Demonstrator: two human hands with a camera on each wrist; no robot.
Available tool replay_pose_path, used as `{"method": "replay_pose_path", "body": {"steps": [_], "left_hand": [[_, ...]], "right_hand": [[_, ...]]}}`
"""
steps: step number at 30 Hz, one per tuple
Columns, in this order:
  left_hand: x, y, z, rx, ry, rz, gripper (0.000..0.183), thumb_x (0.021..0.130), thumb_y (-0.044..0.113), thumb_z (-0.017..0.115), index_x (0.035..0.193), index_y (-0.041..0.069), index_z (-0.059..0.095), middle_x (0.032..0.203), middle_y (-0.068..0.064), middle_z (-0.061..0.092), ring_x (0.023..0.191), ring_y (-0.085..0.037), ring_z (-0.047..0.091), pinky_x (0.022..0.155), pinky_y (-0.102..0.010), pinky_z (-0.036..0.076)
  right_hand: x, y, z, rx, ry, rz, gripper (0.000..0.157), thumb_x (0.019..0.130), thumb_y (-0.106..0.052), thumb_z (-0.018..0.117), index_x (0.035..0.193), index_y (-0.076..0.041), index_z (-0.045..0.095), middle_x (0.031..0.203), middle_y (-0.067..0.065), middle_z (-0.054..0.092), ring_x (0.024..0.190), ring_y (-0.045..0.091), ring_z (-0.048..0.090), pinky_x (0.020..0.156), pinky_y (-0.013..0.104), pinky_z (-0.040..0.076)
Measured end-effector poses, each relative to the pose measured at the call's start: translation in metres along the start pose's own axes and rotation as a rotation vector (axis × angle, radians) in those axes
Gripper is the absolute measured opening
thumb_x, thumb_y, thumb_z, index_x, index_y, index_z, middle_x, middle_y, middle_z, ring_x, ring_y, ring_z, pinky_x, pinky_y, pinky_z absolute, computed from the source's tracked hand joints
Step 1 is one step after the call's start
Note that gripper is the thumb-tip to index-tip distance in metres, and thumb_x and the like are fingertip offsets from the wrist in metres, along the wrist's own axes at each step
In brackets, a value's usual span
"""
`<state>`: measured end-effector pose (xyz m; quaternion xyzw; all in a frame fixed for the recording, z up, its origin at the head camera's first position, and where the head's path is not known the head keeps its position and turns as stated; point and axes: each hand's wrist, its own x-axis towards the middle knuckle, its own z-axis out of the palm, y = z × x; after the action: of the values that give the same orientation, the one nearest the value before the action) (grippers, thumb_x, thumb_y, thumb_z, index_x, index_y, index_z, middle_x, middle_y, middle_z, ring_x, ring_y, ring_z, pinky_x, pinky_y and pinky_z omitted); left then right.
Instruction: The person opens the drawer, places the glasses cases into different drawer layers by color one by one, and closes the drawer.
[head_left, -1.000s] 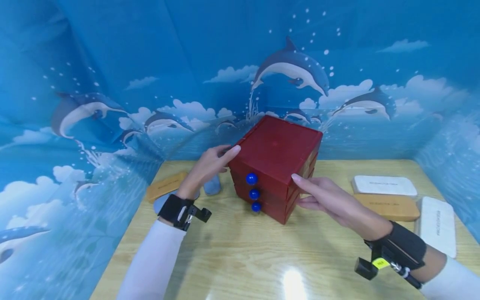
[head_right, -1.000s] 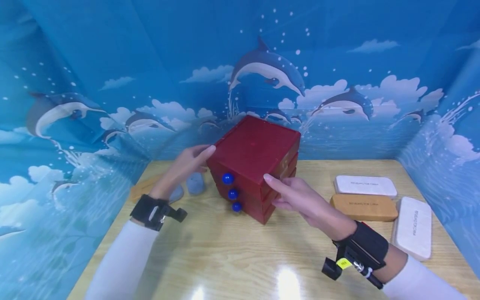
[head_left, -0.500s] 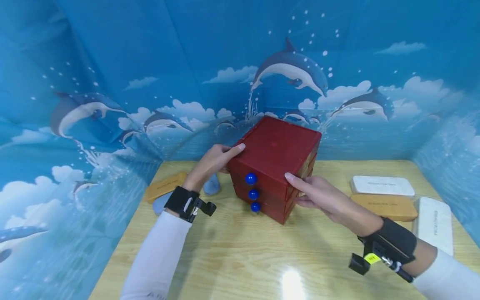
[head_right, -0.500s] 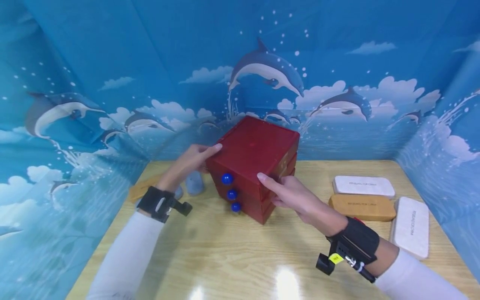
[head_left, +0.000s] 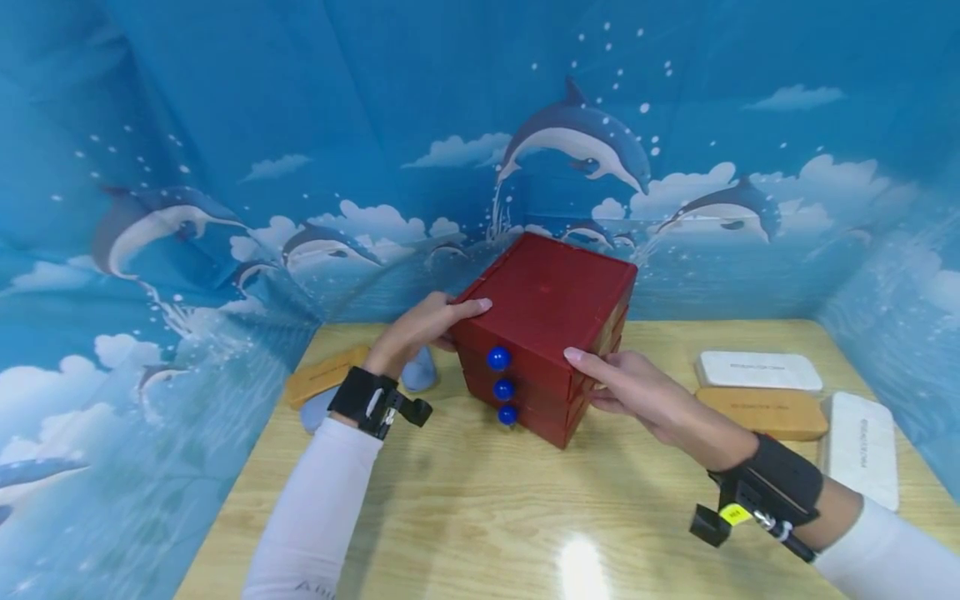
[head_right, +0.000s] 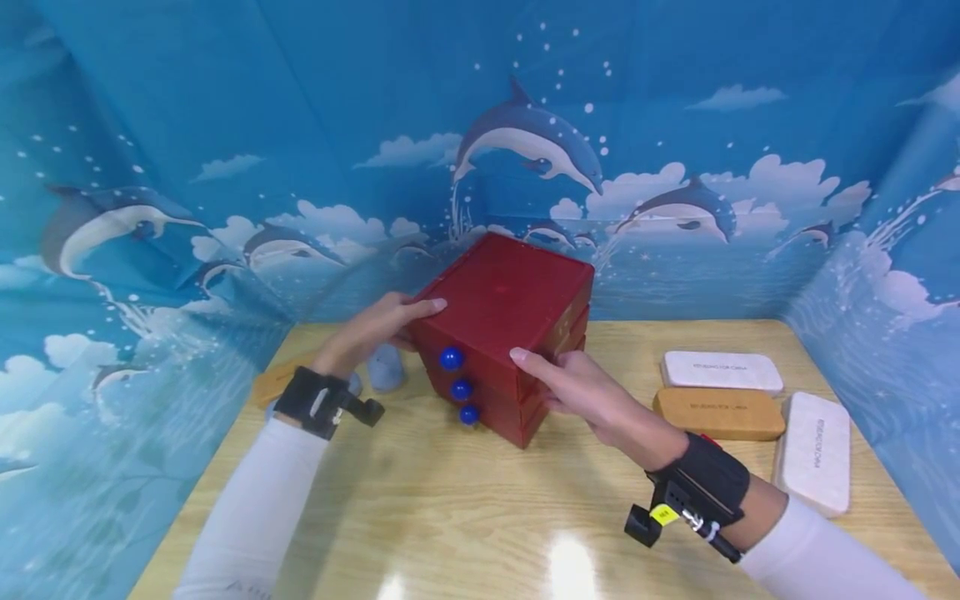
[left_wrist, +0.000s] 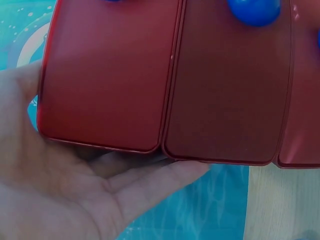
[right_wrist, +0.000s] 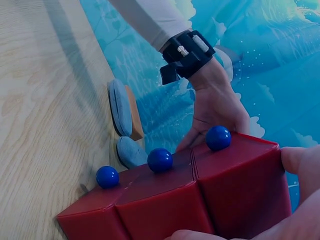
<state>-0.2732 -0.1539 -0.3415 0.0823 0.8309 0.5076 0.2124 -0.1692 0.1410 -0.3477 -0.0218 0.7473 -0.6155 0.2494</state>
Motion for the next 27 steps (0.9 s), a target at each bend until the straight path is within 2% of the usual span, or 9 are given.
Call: {"method": "replay_pose_path", "body": {"steps": [5,13,27], "left_hand": [[0.0,0.001,-0.002,-0.032,-0.044,-0.005,0.061,0.081,0.065,0.06,0.102,0.008,0.067,0.097,-0.01,0.071,0.085,-0.027,0.067,0.083,-0.051,0.05],[0.001,-0.001,-0.005,-0.035,-0.08,-0.006,0.061,0.081,0.064,0.06,0.105,0.009,0.067,0.101,-0.01,0.07,0.085,-0.028,0.067,0.082,-0.05,0.051],[-0.003,-0.006,-0.01,-0.14,-0.181,-0.012,0.056,0.084,0.056,0.063,0.11,0.007,0.067,0.102,-0.015,0.069,0.091,-0.037,0.064,0.08,-0.048,0.052]], "right_hand": [[0.001,0.0,-0.003,-0.005,-0.012,-0.016,0.078,0.092,-0.054,0.053,0.14,0.004,0.034,0.144,0.022,0.038,0.127,0.031,0.042,0.1,0.042,0.04],[0.005,0.0,-0.009,-0.005,-0.047,-0.032,0.075,0.094,-0.052,0.051,0.14,0.005,0.034,0.147,0.021,0.033,0.13,0.033,0.037,0.102,0.044,0.037],[0.011,-0.001,-0.023,-0.037,-0.103,-0.047,0.067,0.098,-0.043,0.046,0.143,0.004,0.03,0.149,0.023,0.028,0.13,0.036,0.036,0.102,0.045,0.036]]}}
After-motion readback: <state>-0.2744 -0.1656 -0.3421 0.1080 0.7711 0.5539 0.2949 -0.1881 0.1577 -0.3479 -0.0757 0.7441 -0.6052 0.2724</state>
